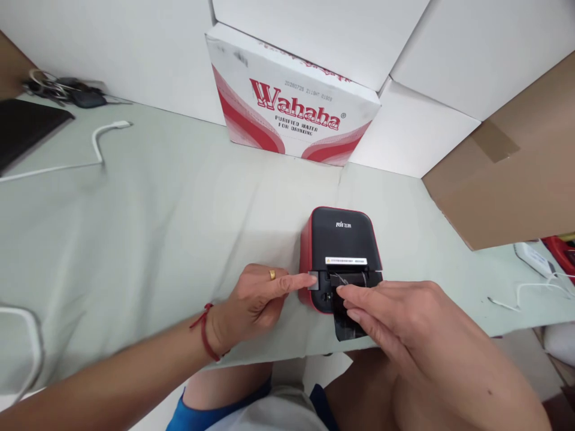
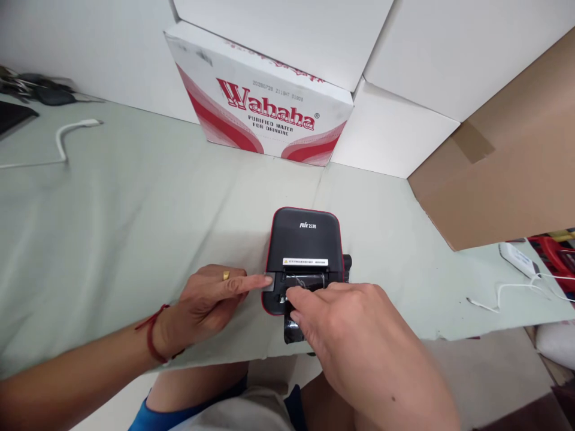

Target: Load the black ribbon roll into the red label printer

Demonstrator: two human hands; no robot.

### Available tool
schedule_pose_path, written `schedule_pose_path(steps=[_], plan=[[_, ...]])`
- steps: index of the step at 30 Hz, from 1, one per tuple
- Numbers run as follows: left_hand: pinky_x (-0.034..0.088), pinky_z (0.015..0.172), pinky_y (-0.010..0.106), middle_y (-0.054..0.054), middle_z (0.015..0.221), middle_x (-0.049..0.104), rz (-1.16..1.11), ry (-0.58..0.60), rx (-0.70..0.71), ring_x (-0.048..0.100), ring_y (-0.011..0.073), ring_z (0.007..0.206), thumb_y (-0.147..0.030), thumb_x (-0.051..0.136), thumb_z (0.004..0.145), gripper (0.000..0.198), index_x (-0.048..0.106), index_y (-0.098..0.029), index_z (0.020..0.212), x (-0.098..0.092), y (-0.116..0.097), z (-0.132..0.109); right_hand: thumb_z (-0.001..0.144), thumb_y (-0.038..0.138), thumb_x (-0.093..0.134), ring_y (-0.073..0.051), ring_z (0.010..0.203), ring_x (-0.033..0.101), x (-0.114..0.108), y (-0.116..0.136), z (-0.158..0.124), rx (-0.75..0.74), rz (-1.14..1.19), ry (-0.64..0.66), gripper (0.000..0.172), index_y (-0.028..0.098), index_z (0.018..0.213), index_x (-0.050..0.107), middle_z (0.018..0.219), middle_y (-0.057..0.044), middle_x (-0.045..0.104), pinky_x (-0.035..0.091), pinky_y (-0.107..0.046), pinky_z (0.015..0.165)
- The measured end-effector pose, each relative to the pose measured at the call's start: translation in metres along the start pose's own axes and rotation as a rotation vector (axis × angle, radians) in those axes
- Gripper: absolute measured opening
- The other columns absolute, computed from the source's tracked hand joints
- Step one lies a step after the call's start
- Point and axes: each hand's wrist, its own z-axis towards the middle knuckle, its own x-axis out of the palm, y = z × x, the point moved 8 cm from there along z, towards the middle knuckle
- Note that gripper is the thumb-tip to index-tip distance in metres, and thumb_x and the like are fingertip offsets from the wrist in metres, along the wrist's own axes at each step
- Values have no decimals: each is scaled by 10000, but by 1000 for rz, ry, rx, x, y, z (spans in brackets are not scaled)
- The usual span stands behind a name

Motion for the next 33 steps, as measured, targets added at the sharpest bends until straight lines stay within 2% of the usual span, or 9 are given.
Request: schedule_pose_path(steps=[3, 7, 12, 17, 22, 26, 29, 31, 33], plan=[[414, 550, 191, -82, 645, 546, 13, -8, 16, 499, 83, 518, 97, 424, 899, 615, 648, -205, 1387, 1, 1, -2, 1074, 226, 496, -164, 639, 704, 2, -7, 9, 26, 9, 11, 281, 280, 1088, 771, 851, -16, 801, 533, -281, 618], [426, 558, 190, -76, 669, 556, 8, -11, 33, 511, 82, 534, 95, 418, 888, 624, 625, -190, 1404, 3, 1, -4, 1087, 256, 467, -187, 711, 721, 11, -33, 34, 210, -31, 13, 308, 275, 1148, 768, 911, -28, 810, 490, -305, 648], [405, 543, 220, -75, 655, 495, 16, 18, 43, 454, 105, 526, 57, 416, 901, 599, 590, -167, 1429, 7, 0, -3, 1020, 159, 503, -243, 964, 729, 23, -51, 66, 275, -102, 25, 338, 260, 1241, 738, 1214, -52, 786, 437, -335, 711], [409, 550, 225, -58, 687, 527, 23, 17, 69, 477, 109, 557, 55, 389, 894, 603, 588, -148, 1426, 6, -3, -1, 945, 164, 570, -242, 866, 708, 34, -60, 79, 301, -164, 184, 304, 283, 1155, 756, 1050, -26, 816, 366, -338, 671], [434, 570, 223, -55, 693, 539, 23, 30, 71, 489, 109, 567, 53, 390, 884, 612, 582, -139, 1432, 6, -3, -2, 916, 151, 589, -260, 903, 717, 36, -63, 85, 320, -194, 162, 301, 271, 1122, 773, 1076, -51, 819, 368, -340, 678], [452, 579, 218, -55, 697, 558, 43, 37, 67, 505, 108, 572, 57, 390, 880, 614, 579, -142, 1429, 6, -2, -2, 953, 187, 627, -226, 866, 714, 22, -59, 69, 290, -48, 51, 303, 269, 1209, 767, 1054, -38, 821, 440, -322, 718], [451, 571, 216, -57, 690, 560, 48, 37, 69, 510, 107, 563, 51, 396, 883, 602, 581, -144, 1422, 6, -2, -2, 1001, 309, 638, -137, 616, 603, -12, -59, 32, 207, 140, -129, 302, 271, 1275, 757, 915, -2, 788, 449, -282, 619], [452, 571, 214, -59, 684, 558, 48, 32, 68, 515, 107, 560, 44, 401, 888, 598, 578, -148, 1427, 6, -2, -2, 1007, 456, 651, -118, 488, 475, -34, -75, -2, 216, 193, -215, 351, 280, 1289, 765, 678, 42, 669, 408, -270, 515], [463, 582, 214, -59, 684, 564, 52, 32, 60, 526, 108, 565, 38, 411, 894, 598, 571, -156, 1436, 7, -2, -3, 982, 551, 651, -133, 473, 463, -42, -107, -31, 320, 155, -210, 409, 287, 1265, 783, 572, 55, 562, 407, -270, 478]])
